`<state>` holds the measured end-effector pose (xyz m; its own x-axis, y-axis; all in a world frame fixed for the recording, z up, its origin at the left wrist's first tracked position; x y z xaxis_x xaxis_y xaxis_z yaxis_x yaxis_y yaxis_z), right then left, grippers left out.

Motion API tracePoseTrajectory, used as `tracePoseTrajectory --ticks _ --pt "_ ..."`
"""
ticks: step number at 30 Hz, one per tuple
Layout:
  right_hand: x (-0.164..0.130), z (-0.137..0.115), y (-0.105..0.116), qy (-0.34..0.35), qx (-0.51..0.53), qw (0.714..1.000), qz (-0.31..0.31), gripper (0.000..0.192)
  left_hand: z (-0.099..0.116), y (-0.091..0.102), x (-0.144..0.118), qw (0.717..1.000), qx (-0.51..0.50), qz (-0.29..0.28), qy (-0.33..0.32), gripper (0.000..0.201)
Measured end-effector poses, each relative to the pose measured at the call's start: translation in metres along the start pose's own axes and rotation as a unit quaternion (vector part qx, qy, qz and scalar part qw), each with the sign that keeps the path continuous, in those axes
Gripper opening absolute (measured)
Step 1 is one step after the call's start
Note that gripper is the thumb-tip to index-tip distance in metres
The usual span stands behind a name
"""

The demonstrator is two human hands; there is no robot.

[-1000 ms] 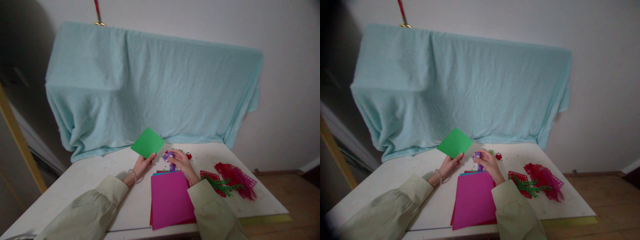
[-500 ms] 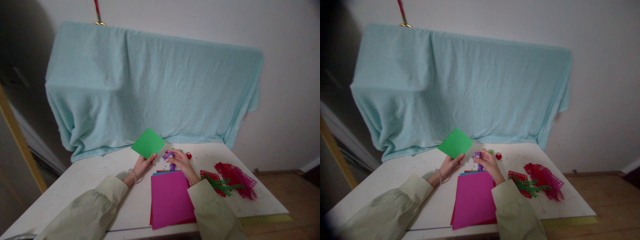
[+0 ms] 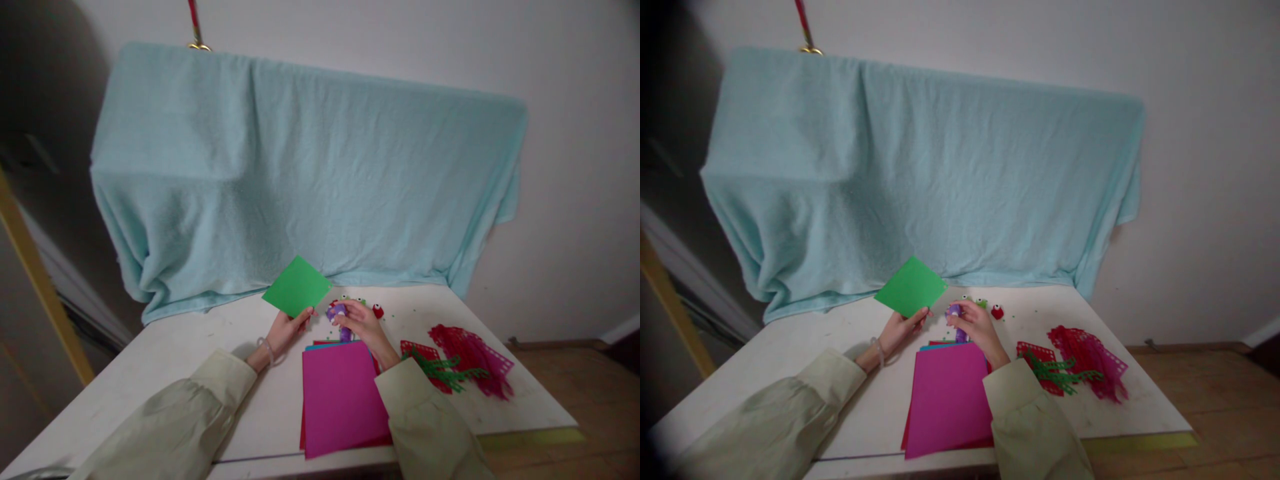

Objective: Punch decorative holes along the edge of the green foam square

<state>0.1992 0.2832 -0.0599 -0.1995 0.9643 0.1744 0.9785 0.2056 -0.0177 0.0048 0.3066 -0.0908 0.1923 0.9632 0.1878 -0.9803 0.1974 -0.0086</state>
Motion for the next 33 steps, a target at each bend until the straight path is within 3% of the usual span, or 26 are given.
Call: tracePoseTrajectory --ticks 23,33 --pt "-0.002 -0.003 -0.005 -0.003 -0.015 0.999 -0.037 0.042 0.005 -0.004 -0.003 0.999 0.036 -0.002 0.005 0.043" --pt "-0.003 -0.003 -0.008 -0.01 -0.022 0.999 -0.048 0.044 0.013 -0.008 -0.007 0.998 0.043 0.0 0.035 0.044"
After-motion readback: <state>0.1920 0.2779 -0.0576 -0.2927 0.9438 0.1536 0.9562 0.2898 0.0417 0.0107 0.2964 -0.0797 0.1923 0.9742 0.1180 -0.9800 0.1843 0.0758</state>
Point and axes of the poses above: each hand's wrist, its own x-axis towards the middle knuckle, its own y-axis out of the back of the hand, z = x × y, the point moved 6 cm from there along x, towards the middle knuckle, and after that the axes turned 4 degrees about -x, right-handed, at the moved point
